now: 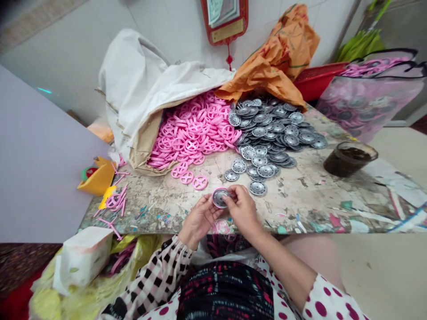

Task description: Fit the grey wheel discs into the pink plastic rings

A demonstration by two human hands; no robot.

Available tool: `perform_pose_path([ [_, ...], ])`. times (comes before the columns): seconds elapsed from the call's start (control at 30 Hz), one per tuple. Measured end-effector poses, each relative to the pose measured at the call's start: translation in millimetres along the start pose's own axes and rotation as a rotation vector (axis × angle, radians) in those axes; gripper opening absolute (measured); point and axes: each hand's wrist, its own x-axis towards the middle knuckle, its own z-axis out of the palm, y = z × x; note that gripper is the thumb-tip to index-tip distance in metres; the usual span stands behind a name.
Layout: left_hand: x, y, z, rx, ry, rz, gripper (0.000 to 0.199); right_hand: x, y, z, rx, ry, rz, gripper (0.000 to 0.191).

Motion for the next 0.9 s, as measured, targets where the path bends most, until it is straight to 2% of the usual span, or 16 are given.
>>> perform_pose_path([
  [0.07,-4.3,-1.4,6.1,0.023,-0.019,0.017,0.036,-5.6,-6.3,1.0,-0.114,-0.004,-0.078,0.018],
  [0.13,-5.7,-2.5,8.7,0.063,-0.008,0.038,0.037,-7.7,-9.8,-0.6,-0.153,-0.032,-0.092,0.019],
  [0.27,-4.8,-5.7,6.9,0.147,0.073,0.064,0.039,-6.5,-9.5,-3.6,-0.087,-0.199,0.078,0.027],
  [0.33,-5.1,-8.0,5.2,0.202,0.096,0.076,0.039,-6.6,-7.8,-3.0,-0.065,-0.264,0.109,0.025],
  [0.5,-6.2,-6.0,-4.2,0.358,0.063,0.053,0.036,-12.9,-2.8,-0.5,-0.085,-0.246,0.117,0.018],
  [0.53,-5.3,-2.6,-8.0,0.416,0.035,0.046,0.036,-15.6,-2.4,-1.0,-0.106,-0.284,0.112,0.019],
  [0.6,-1.3,7.0,-17.9,0.544,-0.007,0.065,0.042,-23.5,-3.2,-2.6,-0.180,-0.437,0.051,0.021],
  [0.67,5.7,18.6,-29.4,0.712,0.033,0.169,0.044,-34.7,-6.9,-4.1,-0.324,-0.625,-0.092,0.023],
  [0.73,15.4,29.5,-40.5,0.986,0.158,0.351,0.034,-46.4,-12.6,-4.6,-0.520,-0.730,-0.264,0.024],
  [0.83,31.8,41.2,-51.3,1.473,0.290,0.589,0.027,-54.3,-20.2,-5.7,-0.726,-0.718,-0.412,0.022],
  [0.9,41.9,45.3,-53.2,1.699,0.327,0.646,0.028,-48.5,-21.1,-10.1,-0.744,-0.666,-0.423,0.022],
])
